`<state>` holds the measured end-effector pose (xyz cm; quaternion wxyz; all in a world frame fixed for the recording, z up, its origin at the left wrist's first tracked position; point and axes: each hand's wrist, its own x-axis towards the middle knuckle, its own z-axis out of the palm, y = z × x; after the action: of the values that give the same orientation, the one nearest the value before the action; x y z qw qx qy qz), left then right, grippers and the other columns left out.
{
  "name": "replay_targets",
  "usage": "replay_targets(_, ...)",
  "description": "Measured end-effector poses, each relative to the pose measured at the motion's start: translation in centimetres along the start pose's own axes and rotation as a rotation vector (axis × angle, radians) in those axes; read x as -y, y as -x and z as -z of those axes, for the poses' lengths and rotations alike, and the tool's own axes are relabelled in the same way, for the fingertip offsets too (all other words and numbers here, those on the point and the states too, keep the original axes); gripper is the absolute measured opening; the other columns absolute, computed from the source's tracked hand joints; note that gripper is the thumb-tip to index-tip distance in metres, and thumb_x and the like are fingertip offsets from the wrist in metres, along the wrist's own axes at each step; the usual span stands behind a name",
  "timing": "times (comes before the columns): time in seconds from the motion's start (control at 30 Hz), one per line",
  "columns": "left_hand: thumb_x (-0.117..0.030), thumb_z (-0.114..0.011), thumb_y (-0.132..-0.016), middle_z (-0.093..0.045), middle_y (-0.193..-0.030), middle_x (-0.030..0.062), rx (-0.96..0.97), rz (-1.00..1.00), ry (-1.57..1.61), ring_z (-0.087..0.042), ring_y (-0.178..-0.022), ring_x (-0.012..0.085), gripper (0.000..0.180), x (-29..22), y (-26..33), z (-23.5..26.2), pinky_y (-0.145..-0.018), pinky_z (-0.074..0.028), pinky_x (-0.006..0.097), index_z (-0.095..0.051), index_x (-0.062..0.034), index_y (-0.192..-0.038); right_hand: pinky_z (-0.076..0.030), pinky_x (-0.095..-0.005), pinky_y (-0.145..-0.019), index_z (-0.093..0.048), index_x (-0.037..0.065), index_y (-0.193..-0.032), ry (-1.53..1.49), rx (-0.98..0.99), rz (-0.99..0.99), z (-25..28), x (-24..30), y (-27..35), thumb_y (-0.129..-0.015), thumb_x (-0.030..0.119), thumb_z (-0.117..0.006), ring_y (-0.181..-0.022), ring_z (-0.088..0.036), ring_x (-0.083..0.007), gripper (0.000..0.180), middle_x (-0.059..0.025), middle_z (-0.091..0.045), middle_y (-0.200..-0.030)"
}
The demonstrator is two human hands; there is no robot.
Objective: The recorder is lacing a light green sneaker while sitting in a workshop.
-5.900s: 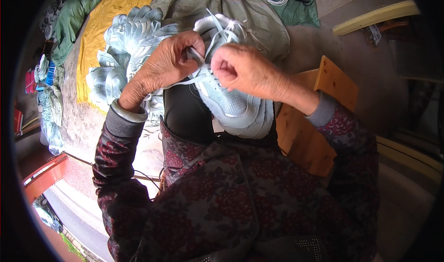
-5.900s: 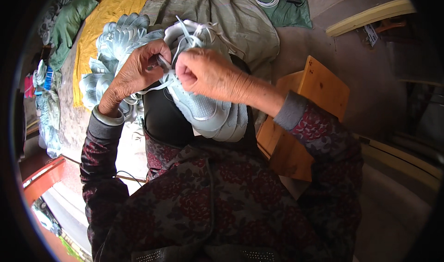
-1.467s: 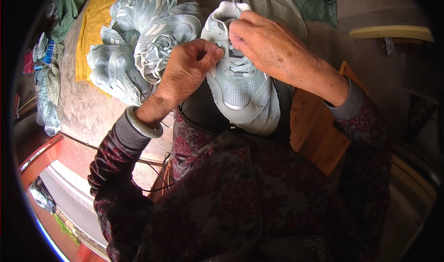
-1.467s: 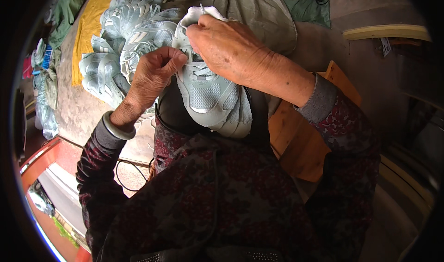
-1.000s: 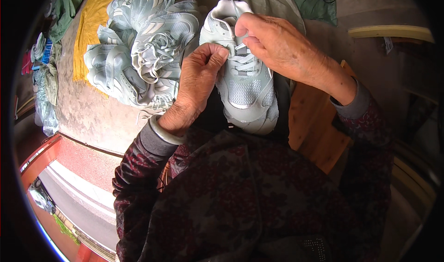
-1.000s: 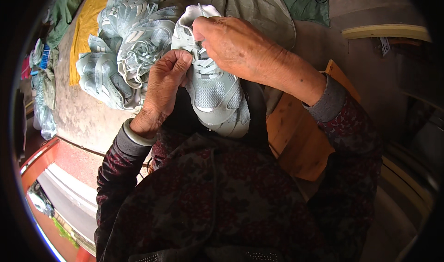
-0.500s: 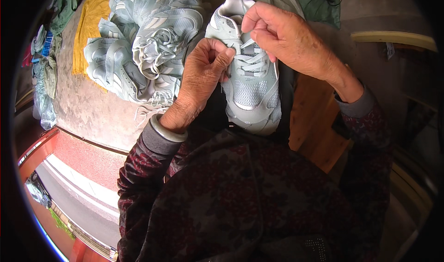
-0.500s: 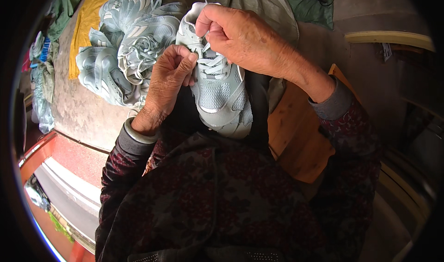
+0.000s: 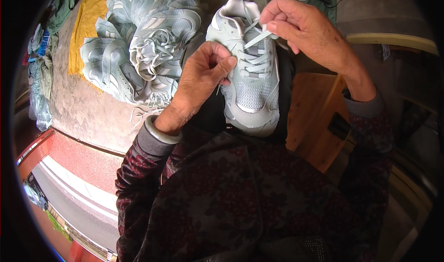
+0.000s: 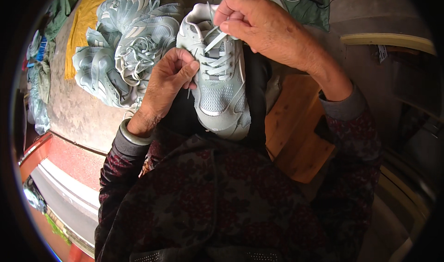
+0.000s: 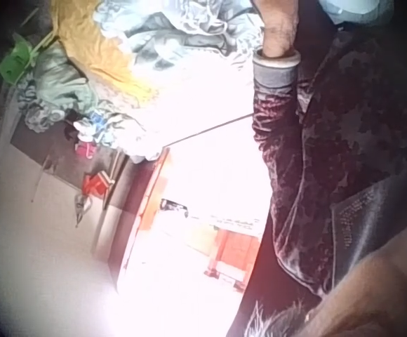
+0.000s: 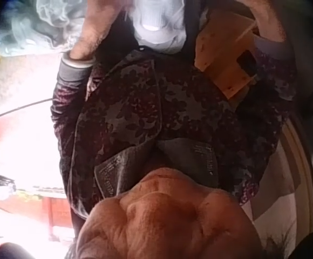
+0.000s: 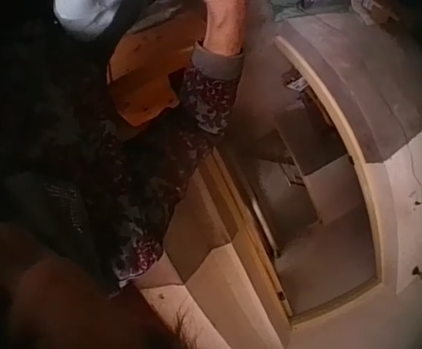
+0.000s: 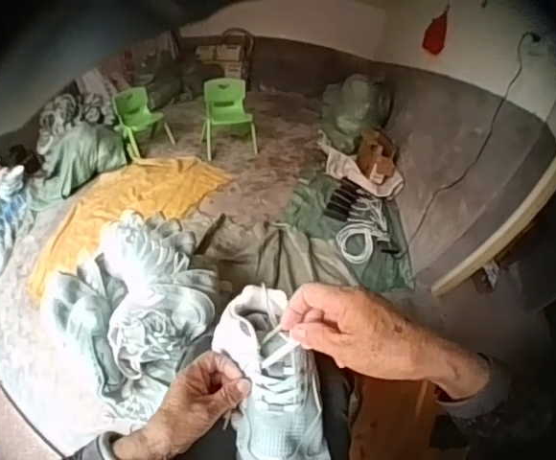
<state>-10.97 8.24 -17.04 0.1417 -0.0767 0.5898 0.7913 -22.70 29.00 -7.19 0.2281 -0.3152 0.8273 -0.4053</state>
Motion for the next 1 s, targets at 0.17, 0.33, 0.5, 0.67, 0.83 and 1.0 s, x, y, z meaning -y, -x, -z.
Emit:
replay_targets(0.17, -0.009, -0.066, -0.095, -0.057, -0.083, -0.0025, -0.043, -0.133, -0.132, -0.052, -0.071, 0.0052, 0.013, -1.2, 0.9, 1.7, -0.066, -0.046, 0.019, -0.057, -0.0037, -0.103, -0.036, -0.0189, -0.054, -0.063, 0.007, -0.102, 0.346, -0.002, 0.109, 4.2, 0.0, 1.0, -0.101, 0.023, -0.054, -0.064, -0.042, -0.0008, 0.018, 0.0077, -0.048, -0.076)
replay_targets(0.33, -0.005, -0.067, -0.092, -0.06, -0.086, 0.0011, -0.131, -0.394, -0.524, -0.057, -0.078, 0.0094, 0.013, -4.5, -0.3, 2.4, -0.068, -0.048, 0.024, -0.062, -0.0007, -0.104, -0.044, -0.033, -0.063, -0.066, -0.003, -0.087, 0.52, -0.01, -0.131, 7.1, 5.5, 1.7, -0.093, 0.016, -0.062, -0.072, -0.058, -0.0203, 0.021, -0.0105, -0.06, -0.08)
replay_targets(0.5, -0.008, -0.067, -0.091, -0.064, -0.096, 0.0068, 0.158, -0.798, -0.926, -0.061, -0.088, 0.0184, 0.014, -7.5, -4.3, 0.6, -0.078, -0.049, 0.029, -0.068, -0.0032, -0.104, -0.046, -0.0302, -0.064, -0.067, -0.002, -0.089, 0.632, -0.156, -0.43, 10.2, 9.9, 4.2, -0.092, 0.014, -0.063, -0.073, -0.058, -0.0165, 0.017, -0.0083, -0.06, -0.078)
replay_targets(0.67, -0.028, -0.055, -0.101, -0.066, -0.094, 0.0051, 0.465, -0.564, -0.774, -0.062, -0.091, 0.0165, 0.029, -10.2, -6.3, -3.4, -0.085, -0.047, 0.03, -0.065, -0.0027, -0.113, -0.038, -0.0221, -0.056, -0.064, 0.007, -0.095, 0.53, -0.137, -0.416, 17.2, 8.0, 7.8, -0.099, 0.024, -0.057, -0.066, -0.047, -0.005, 0.019, 0.0034, -0.051, -0.077)
replay_targets(0.83, -0.032, -0.052, -0.103, -0.061, -0.082, -0.0044, 0.709, -0.442, -0.371, -0.056, -0.073, 0.0044, 0.036, -12.7, -8.1, -6.3, -0.077, -0.046, 0.022, -0.061, -0.0004, -0.118, -0.033, -0.0178, -0.053, -0.061, 0.011, -0.096, 0.424, -0.165, -0.312, 20.8, 5.9, 9.4, -0.101, 0.034, -0.055, -0.062, -0.039, 0.0004, 0.024, 0.0081, -0.044, -0.076)
replay_targets(1.0, -0.024, -0.05, -0.104, -0.06, -0.071, 0.0026, 1.231, -0.511, 0.384, -0.062, -0.066, 0.0128, 0.033, -17.6, -9.2, -5.4, -0.074, -0.057, 0.029, -0.065, 0.0046, -0.109, -0.036, -0.016, -0.053, -0.061, 0.013, -0.099, 0.295, -0.182, -0.375, 21.9, 0.8, 11.4, -0.098, 0.043, -0.057, -0.063, -0.042, 0.0002, 0.03, 0.0075, -0.05, -0.083)
